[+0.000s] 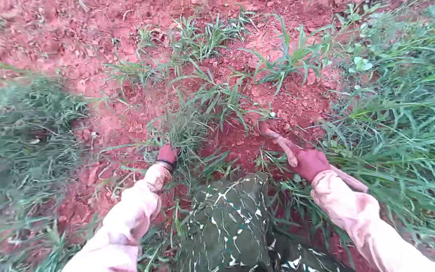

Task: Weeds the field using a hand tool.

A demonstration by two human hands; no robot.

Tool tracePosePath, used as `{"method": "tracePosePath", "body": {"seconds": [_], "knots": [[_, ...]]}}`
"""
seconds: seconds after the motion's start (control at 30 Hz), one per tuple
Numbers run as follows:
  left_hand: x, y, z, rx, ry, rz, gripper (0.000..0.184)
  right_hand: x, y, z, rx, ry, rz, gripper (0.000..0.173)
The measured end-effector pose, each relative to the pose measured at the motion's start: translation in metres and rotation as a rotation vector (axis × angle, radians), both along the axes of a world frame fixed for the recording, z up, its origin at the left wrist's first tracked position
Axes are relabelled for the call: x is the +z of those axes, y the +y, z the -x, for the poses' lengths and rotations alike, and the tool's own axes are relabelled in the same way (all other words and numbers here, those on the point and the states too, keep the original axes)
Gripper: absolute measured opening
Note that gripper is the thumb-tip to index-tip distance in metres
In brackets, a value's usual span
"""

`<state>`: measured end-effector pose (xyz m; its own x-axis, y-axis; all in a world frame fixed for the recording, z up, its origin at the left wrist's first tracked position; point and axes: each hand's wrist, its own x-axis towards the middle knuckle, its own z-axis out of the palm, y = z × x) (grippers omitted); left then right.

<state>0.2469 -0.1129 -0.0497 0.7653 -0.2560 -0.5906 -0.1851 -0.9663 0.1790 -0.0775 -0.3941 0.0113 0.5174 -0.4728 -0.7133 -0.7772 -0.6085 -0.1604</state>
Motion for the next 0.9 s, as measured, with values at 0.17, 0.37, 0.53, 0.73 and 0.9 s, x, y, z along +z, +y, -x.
{"method": "tracePosePath", "body": {"seconds": [0.17, 0.37, 0.53, 0.73, 0.9], "knots": [[-0.062, -0.044, 0.005, 0.215, 0.079, 0.276, 0.051, -0.037, 0.039, -0.046, -0.216, -0.06, -0.08, 0.051], [-0.089, -0.094, 0.004, -0.108, 0.097, 0.132, 0.051, -0.116, 0.109, 0.001, -0.376, -0.542, 0.004, 0.051], [-0.115, -0.156, 0.009, -0.281, 0.108, 0.027, 0.055, -0.126, 0.137, 0.048, -0.409, -0.508, 0.086, 0.049], [-0.136, -0.173, 0.008, -0.263, 0.003, 0.191, 0.052, -0.149, 0.173, 0.098, -0.516, -0.703, 0.294, 0.047], [-0.198, -0.101, 0.029, 0.579, 0.149, 0.948, 0.047, -0.137, 0.194, 0.102, -0.595, -0.776, 0.36, 0.045]]}}
